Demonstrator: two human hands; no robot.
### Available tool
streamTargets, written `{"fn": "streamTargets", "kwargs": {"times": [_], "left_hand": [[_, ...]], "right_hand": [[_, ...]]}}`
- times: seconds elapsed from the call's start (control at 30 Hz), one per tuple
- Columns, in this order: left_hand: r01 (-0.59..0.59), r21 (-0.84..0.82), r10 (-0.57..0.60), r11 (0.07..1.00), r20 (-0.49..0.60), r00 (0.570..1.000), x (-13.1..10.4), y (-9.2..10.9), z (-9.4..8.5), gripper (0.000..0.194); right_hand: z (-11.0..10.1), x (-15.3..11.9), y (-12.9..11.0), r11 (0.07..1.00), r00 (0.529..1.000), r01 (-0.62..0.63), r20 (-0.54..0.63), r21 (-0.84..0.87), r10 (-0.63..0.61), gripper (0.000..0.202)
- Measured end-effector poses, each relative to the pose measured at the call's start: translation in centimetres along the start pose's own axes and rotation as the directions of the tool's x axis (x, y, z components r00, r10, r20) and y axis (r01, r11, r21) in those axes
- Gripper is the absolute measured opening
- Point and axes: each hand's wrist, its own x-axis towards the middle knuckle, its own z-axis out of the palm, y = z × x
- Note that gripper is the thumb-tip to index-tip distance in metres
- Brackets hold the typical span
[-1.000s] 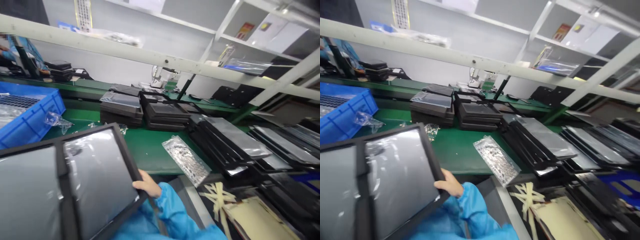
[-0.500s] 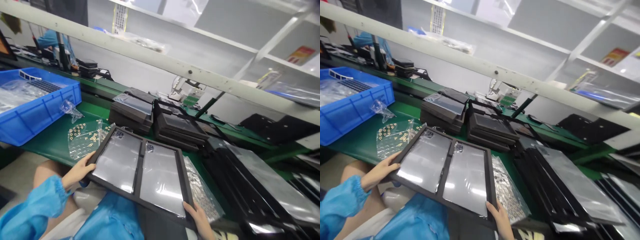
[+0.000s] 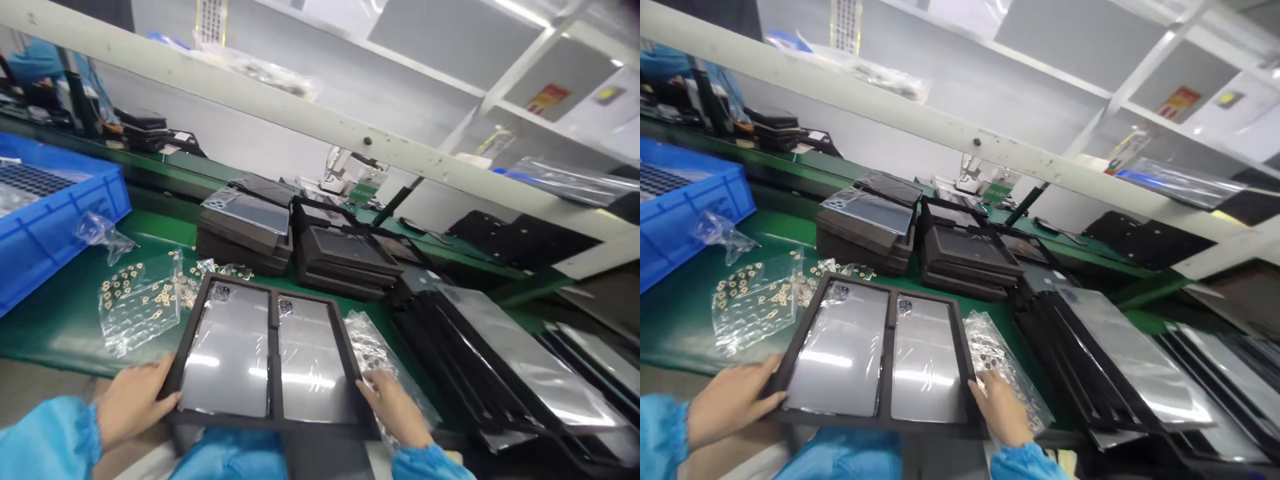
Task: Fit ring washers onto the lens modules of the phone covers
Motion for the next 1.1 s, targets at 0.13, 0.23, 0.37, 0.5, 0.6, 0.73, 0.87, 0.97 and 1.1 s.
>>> {"fn": "streamTargets", "kwargs": {"times": [0.13,0.23,0.37,0.5,0.6,0.73,0.87,0.97,1.1], "left_hand": [[-0.17,0.195,0.203,0.966,-0.166,0.965,4.0,-0.2,-1.8,0.038],[-0.341,0.271,0.429,0.9,-0.413,0.803,9.2,-1.0,-0.9,0.04],[-0.405,0.259,0.48,0.877,-0.457,0.748,13.9,-2.0,1.6,0.044],[-0.416,0.103,0.414,0.904,-0.455,0.789,14.3,-2.1,2.6,0.059],[-0.411,-0.06,0.35,0.91,-0.423,0.836,13.4,-1.6,2.7,0.061],[-0.396,-0.123,0.313,0.91,-0.423,0.85,11.6,-1.0,3.5,0.059],[-0.329,-0.064,0.262,0.942,-0.471,0.842,9.6,-0.7,4.7,0.05],[-0.261,0.019,0.232,0.965,-0.524,0.819,9.3,-0.4,4.5,0.041],[-0.186,0.12,0.221,0.975,-0.498,0.838,10.3,0.4,3.3,0.04]], "right_hand": [[4.0,3.8,-6.6,0.974,0.976,0.217,0.014,-0.07,-0.216,0.03],[9.0,8.3,-12.9,0.916,0.914,0.392,0.146,-0.08,-0.378,0.021],[13.6,12.8,-18.2,0.887,0.904,0.417,0.19,-0.199,-0.382,0.024],[15.1,13.5,-19.6,0.866,0.919,0.387,0.209,-0.315,-0.334,0.023],[15.2,13.4,-19.7,0.856,0.924,0.372,0.231,-0.36,-0.305,0.022],[15.1,13.4,-19.8,0.862,0.912,0.383,0.287,-0.333,-0.294,0.017],[14.6,12.7,-20.1,0.887,0.885,0.399,0.35,-0.232,-0.307,0.018],[13.5,11.7,-19.7,0.91,0.867,0.398,0.375,-0.12,-0.329,0.026],[10.9,9.6,-17.5,0.947,0.861,0.313,0.401,0.068,-0.313,0.036]]}}
